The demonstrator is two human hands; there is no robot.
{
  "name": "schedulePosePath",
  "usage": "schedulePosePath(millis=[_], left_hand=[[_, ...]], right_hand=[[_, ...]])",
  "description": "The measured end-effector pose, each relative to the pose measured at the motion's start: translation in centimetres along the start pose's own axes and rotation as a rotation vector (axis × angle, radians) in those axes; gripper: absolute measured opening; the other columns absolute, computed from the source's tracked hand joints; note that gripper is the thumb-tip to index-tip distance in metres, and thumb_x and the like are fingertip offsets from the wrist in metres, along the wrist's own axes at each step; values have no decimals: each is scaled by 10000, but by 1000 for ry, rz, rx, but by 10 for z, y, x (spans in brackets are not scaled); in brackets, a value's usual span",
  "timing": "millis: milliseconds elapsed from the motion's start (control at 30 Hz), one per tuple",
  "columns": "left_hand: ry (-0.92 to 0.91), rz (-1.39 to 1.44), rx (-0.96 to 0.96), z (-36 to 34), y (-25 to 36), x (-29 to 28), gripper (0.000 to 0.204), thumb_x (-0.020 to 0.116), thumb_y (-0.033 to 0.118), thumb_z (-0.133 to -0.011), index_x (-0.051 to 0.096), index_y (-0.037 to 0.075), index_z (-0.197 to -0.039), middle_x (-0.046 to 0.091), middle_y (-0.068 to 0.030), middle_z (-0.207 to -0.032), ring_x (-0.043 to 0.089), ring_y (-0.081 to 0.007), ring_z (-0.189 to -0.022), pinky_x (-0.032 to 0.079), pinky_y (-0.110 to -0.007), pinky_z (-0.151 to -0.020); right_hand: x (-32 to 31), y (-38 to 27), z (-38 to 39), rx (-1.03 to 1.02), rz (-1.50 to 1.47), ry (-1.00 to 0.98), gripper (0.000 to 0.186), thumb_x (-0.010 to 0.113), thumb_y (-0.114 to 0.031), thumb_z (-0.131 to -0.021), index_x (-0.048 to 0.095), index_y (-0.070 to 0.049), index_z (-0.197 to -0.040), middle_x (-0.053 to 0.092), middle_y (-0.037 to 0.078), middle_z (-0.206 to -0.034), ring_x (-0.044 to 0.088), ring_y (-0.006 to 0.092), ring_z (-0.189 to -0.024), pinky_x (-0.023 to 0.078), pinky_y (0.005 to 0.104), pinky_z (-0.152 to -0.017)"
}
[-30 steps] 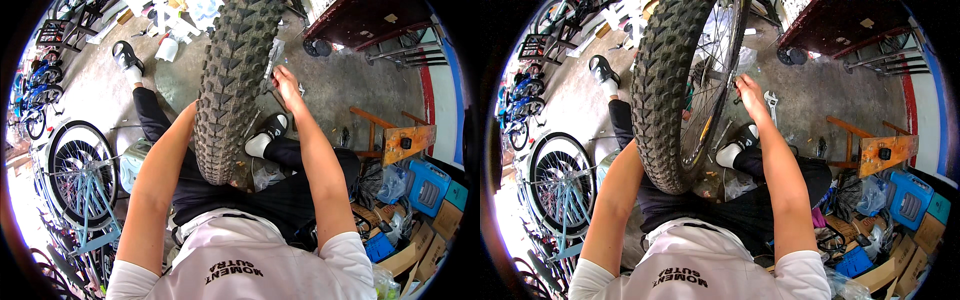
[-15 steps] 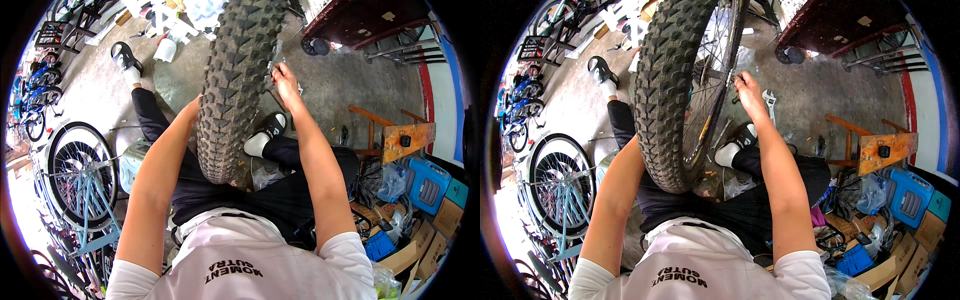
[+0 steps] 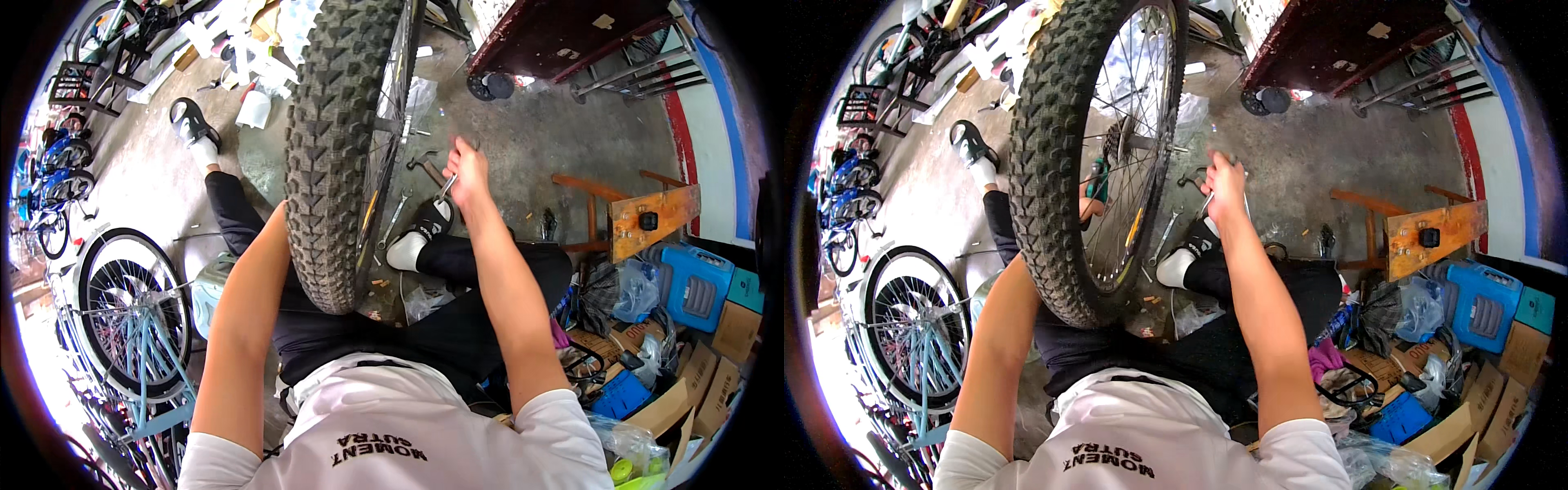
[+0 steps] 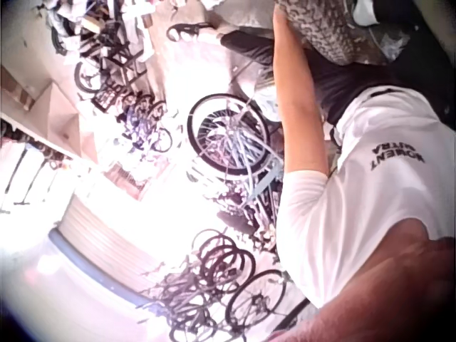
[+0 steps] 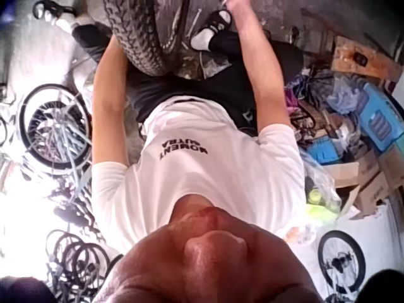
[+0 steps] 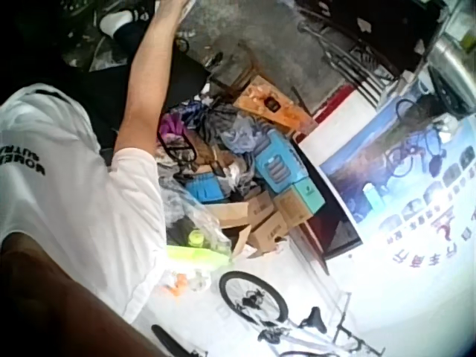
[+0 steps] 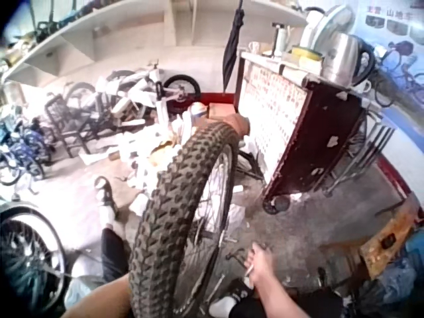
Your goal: The person sits on the floor and works on a bicycle wheel, using a small tool to turn components on the hub and then using a pair of pliers to adjust the spokes.
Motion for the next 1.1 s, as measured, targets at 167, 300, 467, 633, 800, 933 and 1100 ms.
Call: schedulePosePath(millis=[167, 300, 467, 633, 800, 933, 1100], left_hand=[[-14, -12, 1, -6, 8, 5, 568, 614, 321, -944, 489, 38, -1421, 525, -139, -1427, 478, -263, -1312, 359, -395, -1114], [15, -6, -20, 8, -2, -4, 567, 611, 324, -946, 489, 37, -1420, 526, -140, -1425, 479, -263, -1310, 360, -395, -1113], [4, -6, -6, -1, 4, 3, 566, 608, 327, -948, 489, 36, -1419, 528, -141, -1423, 481, -263, -1309, 361, -394, -1112], [-3, -3, -12, -1, 5, 5, 566, 605, 330, -951, 489, 35, -1419, 529, -142, -1422, 483, -263, -1307, 362, -394, -1111], [4, -6, -15, 1, 7, 5, 565, 602, 333, -953, 490, 33, -1418, 530, -143, -1420, 484, -264, -1306, 363, -394, -1110], [1, -11, -5, -3, 10, 8, 564, 599, 336, -955, 490, 32, -1417, 531, -144, -1418, 485, -264, -1305, 364, -394, -1109], [11, -12, -6, -3, 8, 5, 563, 596, 339, -957, 490, 31, -1417, 533, -145, -1417, 487, -264, -1303, 365, -393, -1107]], right_hand=[[-4, -15, 1, -199, -181, -215, 429, 498, -491, -1022, 585, -79, -937, 607, 56, -854, 570, 170, -806, 499, 375, -835], [7, -37, 14, -338, 246, -113, 548, 324, -532, -1062, 541, -77, -846, 659, 118, -1001, 605, 216, -939, 463, 355, -870], [10, -39, 24, -322, 153, -339, 644, 211, -578, -1058, 529, -93, -776, 683, 174, -1055, 612, 227, -971, 445, 335, -851], [14, -38, 26, -339, 107, -355, 640, 208, -570, -1061, 542, -92, -798, 688, 170, -994, 601, 195, -872, 438, 310, -792], [23, -40, 34, -327, 31, -348, 663, 209, -594, -1052, 552, -74, -826, 638, 89, -810, 526, 140, -664, 438, 295, -667], [8, -46, 27, -417, 201, -190, 658, 266, -594, -1050, 571, -52, -833, 546, 21, -660, 466, 102, -558, 408, 273, -563], [35, -64, 54, -688, 543, -32, 508, 494, -477, -1025, 660, -35, -836, 541, -2, -590, 516, 95, -543, 408, 295, -520]])
Point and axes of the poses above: each hand's wrist, its own z-axis away from the middle knuckle, its own x-axis out of the palm, y = z × x, the point moved 5 cm from there along -z, towards the middle knuckle
